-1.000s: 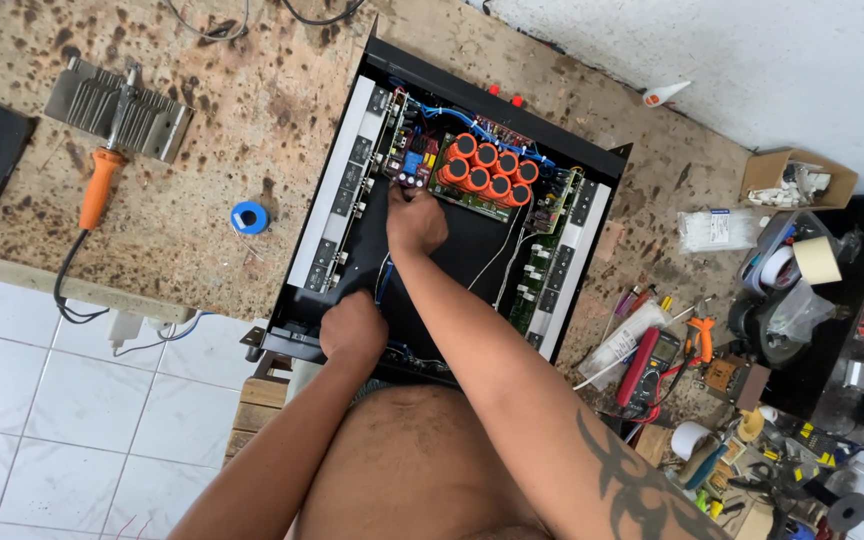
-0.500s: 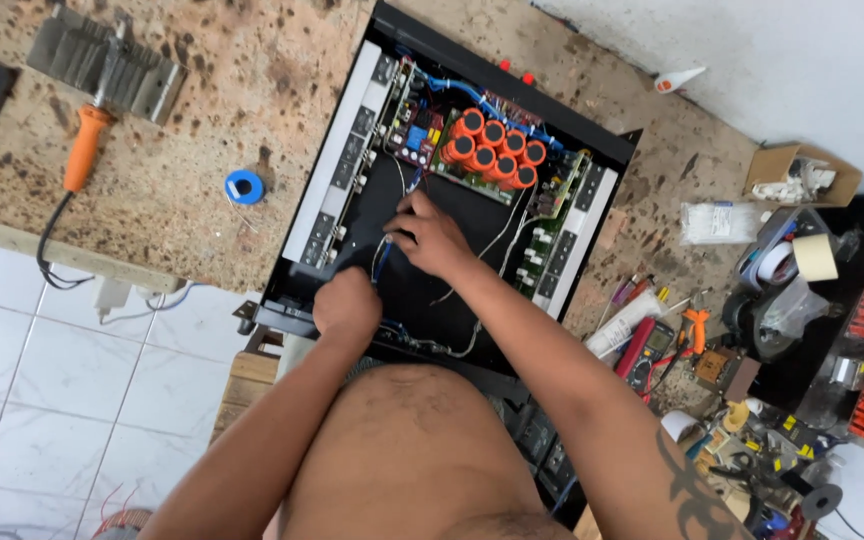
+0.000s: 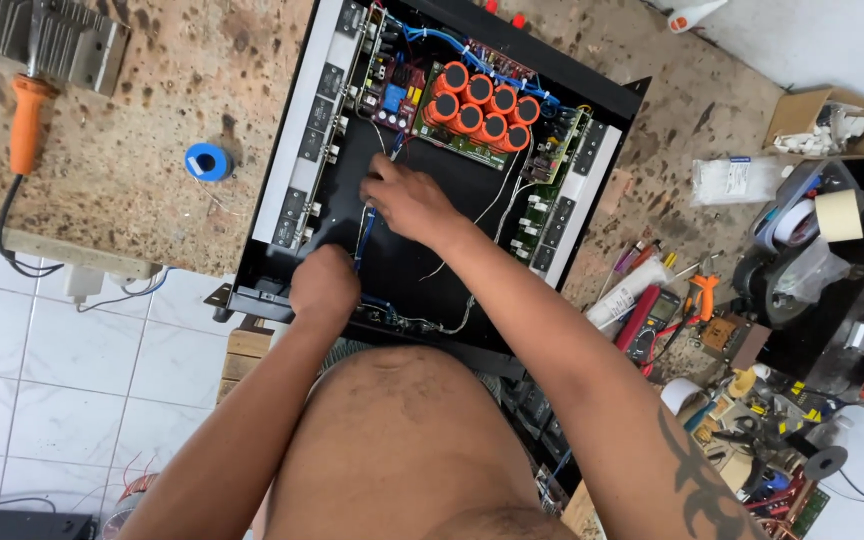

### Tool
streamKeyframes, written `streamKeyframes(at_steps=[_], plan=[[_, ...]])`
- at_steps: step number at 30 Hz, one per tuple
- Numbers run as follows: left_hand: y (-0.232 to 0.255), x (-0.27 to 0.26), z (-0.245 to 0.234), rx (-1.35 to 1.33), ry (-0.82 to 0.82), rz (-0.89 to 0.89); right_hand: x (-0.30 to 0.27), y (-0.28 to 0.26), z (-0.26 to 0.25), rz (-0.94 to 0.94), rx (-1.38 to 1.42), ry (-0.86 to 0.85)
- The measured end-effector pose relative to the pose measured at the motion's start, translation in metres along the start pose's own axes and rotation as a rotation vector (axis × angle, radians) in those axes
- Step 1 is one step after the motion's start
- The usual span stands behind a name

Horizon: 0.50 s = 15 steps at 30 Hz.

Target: The person works on the internal wiring of an open electronic device, handling wires and applying a substance from a small white bottle to connections on the circuit board.

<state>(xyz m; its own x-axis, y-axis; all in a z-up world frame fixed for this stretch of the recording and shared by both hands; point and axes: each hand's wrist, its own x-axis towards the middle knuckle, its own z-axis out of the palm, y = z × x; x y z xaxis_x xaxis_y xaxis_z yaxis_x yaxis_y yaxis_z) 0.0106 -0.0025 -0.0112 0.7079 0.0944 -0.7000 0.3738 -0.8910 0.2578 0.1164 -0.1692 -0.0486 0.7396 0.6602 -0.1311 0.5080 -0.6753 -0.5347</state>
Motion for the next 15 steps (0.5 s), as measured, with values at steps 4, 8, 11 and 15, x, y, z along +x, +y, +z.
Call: streamKeyframes(at_steps=[4, 8, 11, 15], plan=[[-0.001, 0.002, -0.002, -0.022, -0.002, 0.005, 0.008, 0.007, 0.001, -0.183, -0.182, 0.043], [0.007, -0.011, -0.020, -0.010, -0.005, 0.038, 0.011, 0.012, -0.001, -0.285, -0.188, 0.017], [0.007, -0.012, -0.022, -0.051, -0.010, 0.027, 0.010, 0.010, -0.013, -0.302, -0.193, -0.031], [0.010, -0.019, -0.028, -0.048, -0.017, 0.030, 0.012, 0.016, -0.024, -0.360, -0.242, -0.035]])
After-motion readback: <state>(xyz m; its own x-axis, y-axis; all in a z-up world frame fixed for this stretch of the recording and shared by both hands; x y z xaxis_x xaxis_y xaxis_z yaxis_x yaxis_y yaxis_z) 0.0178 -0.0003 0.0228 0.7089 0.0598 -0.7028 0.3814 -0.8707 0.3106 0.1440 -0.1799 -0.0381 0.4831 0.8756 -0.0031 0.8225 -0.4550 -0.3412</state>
